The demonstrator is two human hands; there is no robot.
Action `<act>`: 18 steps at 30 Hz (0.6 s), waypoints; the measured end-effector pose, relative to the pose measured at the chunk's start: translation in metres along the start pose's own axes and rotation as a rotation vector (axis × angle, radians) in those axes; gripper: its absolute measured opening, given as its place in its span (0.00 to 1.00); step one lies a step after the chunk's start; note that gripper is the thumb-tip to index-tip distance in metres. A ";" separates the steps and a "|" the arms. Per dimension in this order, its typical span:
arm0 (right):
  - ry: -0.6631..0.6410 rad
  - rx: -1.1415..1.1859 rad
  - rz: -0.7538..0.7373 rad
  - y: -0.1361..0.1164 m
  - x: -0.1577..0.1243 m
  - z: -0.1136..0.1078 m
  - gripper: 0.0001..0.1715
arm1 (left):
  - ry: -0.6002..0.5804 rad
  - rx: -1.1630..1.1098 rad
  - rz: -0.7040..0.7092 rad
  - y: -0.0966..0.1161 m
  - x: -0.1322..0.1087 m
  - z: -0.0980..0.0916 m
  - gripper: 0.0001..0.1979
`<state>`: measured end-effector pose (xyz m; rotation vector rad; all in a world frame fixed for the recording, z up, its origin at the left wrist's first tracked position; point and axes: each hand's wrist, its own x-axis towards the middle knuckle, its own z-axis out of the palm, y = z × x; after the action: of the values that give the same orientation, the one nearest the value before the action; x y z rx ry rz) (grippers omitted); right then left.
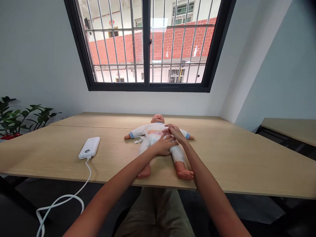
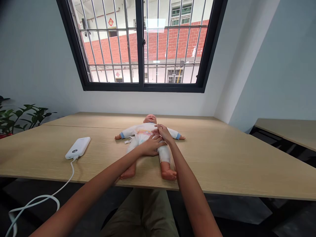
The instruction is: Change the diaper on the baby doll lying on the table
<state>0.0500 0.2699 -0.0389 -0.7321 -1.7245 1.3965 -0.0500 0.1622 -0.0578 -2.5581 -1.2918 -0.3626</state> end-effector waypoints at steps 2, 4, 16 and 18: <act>0.059 0.052 -0.063 0.001 0.002 -0.006 0.18 | 0.082 -0.117 -0.046 -0.002 0.000 -0.007 0.30; 0.137 0.072 -0.110 0.003 0.004 -0.012 0.21 | 0.248 -0.288 -0.169 -0.009 0.000 -0.015 0.26; 0.444 0.129 -0.109 0.004 0.005 -0.027 0.20 | 0.368 -0.503 -1.026 -0.115 -0.099 -0.030 0.04; 0.453 0.149 -0.078 0.004 0.003 -0.027 0.19 | 0.263 -0.525 -1.065 -0.118 -0.106 -0.024 0.09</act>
<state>0.0706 0.2875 -0.0394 -0.8151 -1.2695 1.1806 -0.2090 0.1427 -0.0574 -1.7555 -2.5812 -1.3060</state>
